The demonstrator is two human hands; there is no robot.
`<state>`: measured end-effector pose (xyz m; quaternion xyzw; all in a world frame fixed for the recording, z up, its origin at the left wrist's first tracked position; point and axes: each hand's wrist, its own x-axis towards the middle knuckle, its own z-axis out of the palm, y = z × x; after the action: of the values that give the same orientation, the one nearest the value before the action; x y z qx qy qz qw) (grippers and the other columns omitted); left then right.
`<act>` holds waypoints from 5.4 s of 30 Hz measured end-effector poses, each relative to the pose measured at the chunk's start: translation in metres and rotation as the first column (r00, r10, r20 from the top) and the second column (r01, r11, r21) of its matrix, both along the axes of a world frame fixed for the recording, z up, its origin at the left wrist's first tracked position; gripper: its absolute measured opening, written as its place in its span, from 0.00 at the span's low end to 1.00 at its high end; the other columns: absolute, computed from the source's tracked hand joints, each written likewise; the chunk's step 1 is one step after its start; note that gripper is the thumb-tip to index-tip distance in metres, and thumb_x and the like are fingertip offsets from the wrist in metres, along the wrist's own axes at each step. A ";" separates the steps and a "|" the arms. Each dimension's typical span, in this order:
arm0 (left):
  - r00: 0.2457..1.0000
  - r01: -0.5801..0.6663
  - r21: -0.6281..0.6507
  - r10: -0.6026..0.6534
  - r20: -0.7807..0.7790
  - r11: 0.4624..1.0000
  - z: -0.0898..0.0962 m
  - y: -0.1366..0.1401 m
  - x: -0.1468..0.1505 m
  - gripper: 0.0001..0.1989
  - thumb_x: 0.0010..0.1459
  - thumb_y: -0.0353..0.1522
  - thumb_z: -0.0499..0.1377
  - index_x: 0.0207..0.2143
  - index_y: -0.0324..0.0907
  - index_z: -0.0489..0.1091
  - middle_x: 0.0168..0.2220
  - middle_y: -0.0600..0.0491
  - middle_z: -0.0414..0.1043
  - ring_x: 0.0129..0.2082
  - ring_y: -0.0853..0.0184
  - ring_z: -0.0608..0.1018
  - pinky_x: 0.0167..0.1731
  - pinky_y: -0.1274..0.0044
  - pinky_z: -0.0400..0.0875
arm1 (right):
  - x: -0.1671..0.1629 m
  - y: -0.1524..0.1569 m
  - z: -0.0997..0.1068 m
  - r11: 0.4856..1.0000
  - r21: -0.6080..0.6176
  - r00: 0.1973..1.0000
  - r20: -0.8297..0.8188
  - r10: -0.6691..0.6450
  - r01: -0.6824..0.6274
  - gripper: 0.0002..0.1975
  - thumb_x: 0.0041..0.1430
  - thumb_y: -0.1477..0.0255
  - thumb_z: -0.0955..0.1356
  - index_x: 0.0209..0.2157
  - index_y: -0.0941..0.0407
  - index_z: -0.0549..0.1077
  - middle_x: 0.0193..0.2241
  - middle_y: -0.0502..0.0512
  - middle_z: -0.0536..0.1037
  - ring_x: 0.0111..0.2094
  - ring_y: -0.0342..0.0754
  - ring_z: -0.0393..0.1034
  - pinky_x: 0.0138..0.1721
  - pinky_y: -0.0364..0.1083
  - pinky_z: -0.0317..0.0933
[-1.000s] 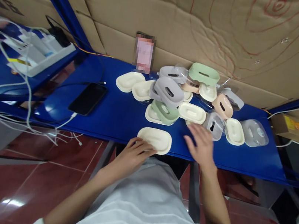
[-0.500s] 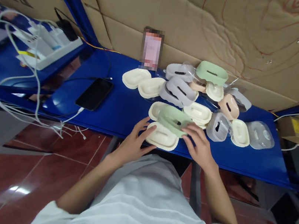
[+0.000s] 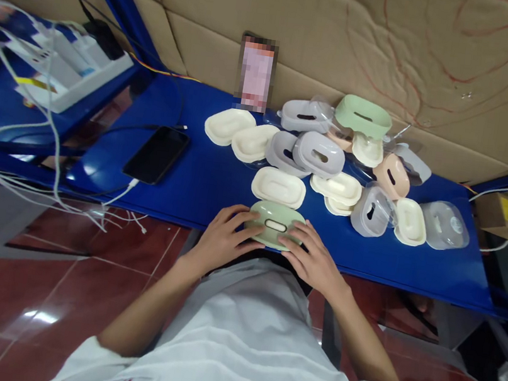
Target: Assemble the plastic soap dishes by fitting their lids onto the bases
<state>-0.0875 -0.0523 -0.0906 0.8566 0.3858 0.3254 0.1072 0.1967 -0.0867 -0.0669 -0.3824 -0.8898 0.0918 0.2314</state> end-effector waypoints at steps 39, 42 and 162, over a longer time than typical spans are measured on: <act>0.976 0.103 -0.314 -0.036 0.214 0.944 0.002 0.005 0.013 0.39 0.63 0.45 0.72 0.71 0.51 0.62 0.72 0.42 0.65 0.72 0.51 0.70 0.70 0.55 0.70 | -0.002 -0.010 -0.003 0.984 0.155 0.995 0.028 -0.092 0.087 0.38 0.73 0.74 0.71 0.77 0.44 0.55 0.68 0.60 0.74 0.73 0.60 0.62 0.75 0.74 0.51; 0.979 0.092 -0.312 -0.029 0.200 0.946 -0.001 0.005 0.012 0.38 0.63 0.46 0.72 0.70 0.50 0.64 0.71 0.43 0.67 0.71 0.51 0.72 0.69 0.56 0.71 | -0.001 -0.009 -0.002 0.979 0.193 0.995 0.063 -0.078 0.065 0.36 0.73 0.74 0.70 0.76 0.47 0.58 0.68 0.60 0.74 0.72 0.59 0.64 0.76 0.73 0.49; 0.998 0.056 -0.179 -0.049 0.043 0.982 0.013 0.023 0.003 0.16 0.71 0.39 0.65 0.58 0.48 0.77 0.74 0.43 0.59 0.73 0.49 0.68 0.69 0.56 0.72 | 0.017 0.258 0.091 0.882 0.320 0.823 0.348 -0.450 0.347 0.28 0.75 0.69 0.62 0.69 0.70 0.65 0.72 0.77 0.63 0.75 0.71 0.51 0.72 0.81 0.35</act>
<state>-0.0840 -0.0293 -0.0774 0.8469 0.3889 0.3025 0.2001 0.2138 0.1710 0.0239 -0.5403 -0.8221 -0.1509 0.0973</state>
